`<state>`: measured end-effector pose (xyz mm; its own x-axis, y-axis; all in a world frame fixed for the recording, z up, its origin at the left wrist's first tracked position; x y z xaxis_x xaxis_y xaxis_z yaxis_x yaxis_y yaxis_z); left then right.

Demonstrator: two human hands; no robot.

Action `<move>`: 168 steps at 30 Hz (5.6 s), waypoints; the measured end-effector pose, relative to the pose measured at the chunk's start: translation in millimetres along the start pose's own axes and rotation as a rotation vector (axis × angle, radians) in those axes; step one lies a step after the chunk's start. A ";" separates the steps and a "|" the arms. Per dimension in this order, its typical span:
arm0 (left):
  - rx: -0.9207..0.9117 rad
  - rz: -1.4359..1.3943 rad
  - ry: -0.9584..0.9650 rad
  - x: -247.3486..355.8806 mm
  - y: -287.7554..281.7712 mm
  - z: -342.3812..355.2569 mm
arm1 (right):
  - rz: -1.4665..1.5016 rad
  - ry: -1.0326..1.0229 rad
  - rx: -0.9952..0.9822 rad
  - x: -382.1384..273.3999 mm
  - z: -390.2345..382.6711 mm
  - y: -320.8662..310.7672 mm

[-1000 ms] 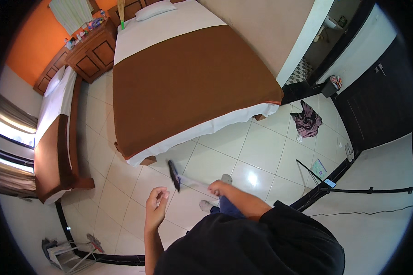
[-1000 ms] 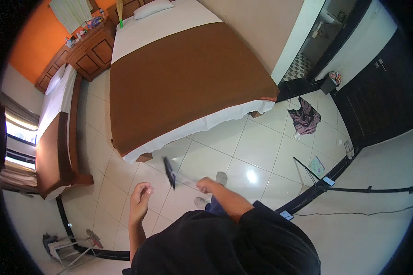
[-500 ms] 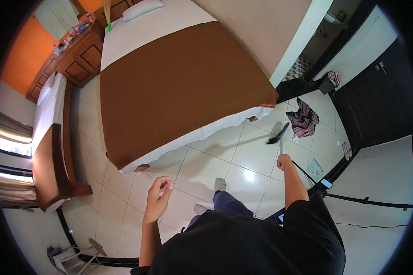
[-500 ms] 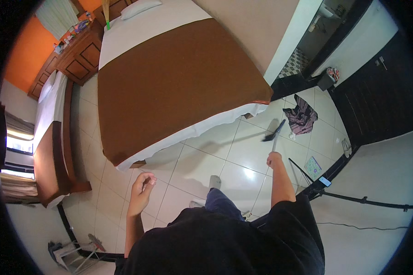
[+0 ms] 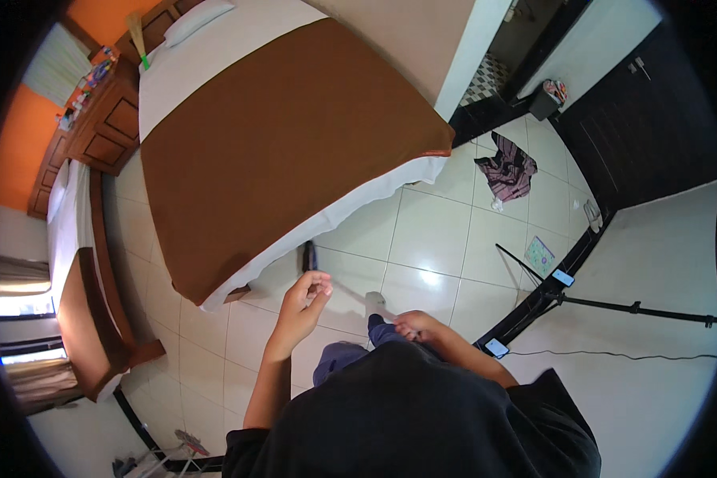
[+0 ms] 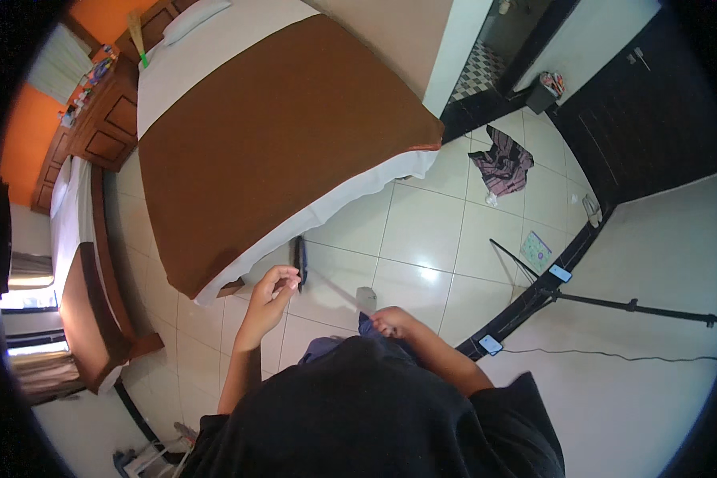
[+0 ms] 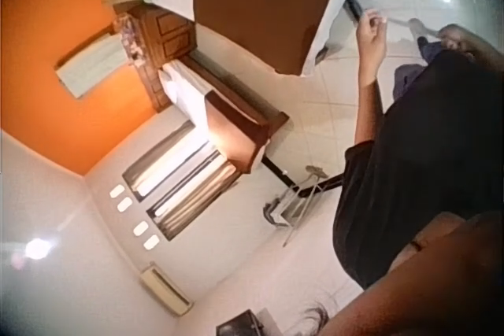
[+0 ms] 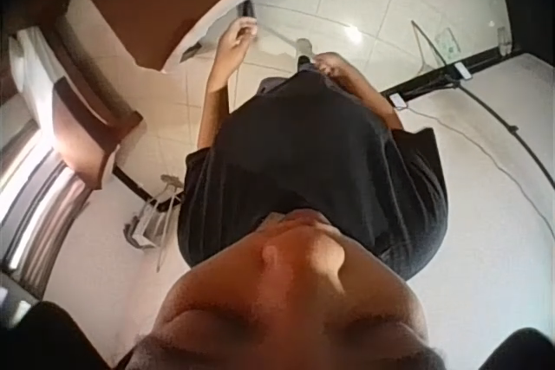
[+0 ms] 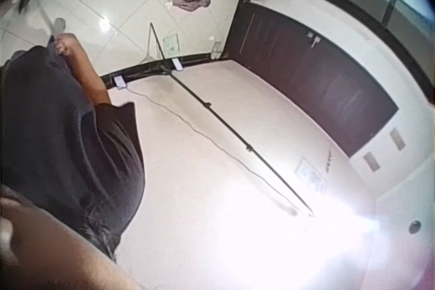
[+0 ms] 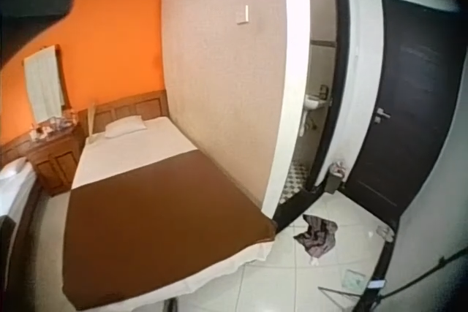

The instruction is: Sweep the floor around the beds in a hotel room.

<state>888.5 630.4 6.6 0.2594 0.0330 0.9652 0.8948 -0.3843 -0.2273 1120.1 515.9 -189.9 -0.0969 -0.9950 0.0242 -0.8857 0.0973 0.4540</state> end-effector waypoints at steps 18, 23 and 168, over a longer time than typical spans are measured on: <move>0.121 -0.049 0.037 -3.4 -28.6 -40.4 | -1.485 0.145 1.195 -51.2 -40.6 -354.3; 0.333 0.058 -0.073 -14.6 -56.0 -116.8 | -1.865 0.057 0.857 -76.6 37.0 -210.8; 2.243 -0.173 -0.602 -130.8 -305.4 -626.7 | -2.786 0.446 -0.148 203.2 361.8 796.8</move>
<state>353.5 165.3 30.8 -0.1723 0.2732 0.9464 -0.3432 0.8839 -0.3176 230.4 399.4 -145.5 0.3537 0.9102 -0.2156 0.9159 -0.3837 -0.1174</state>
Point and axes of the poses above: each hand's wrist, its own z-axis towards the middle knuckle, its own y-axis out of the palm, x = y × z, the point moved 2 cm from there along z, towards the middle knuckle, and after that the axes turned 8 degrees about y, right-handed, at the moved point
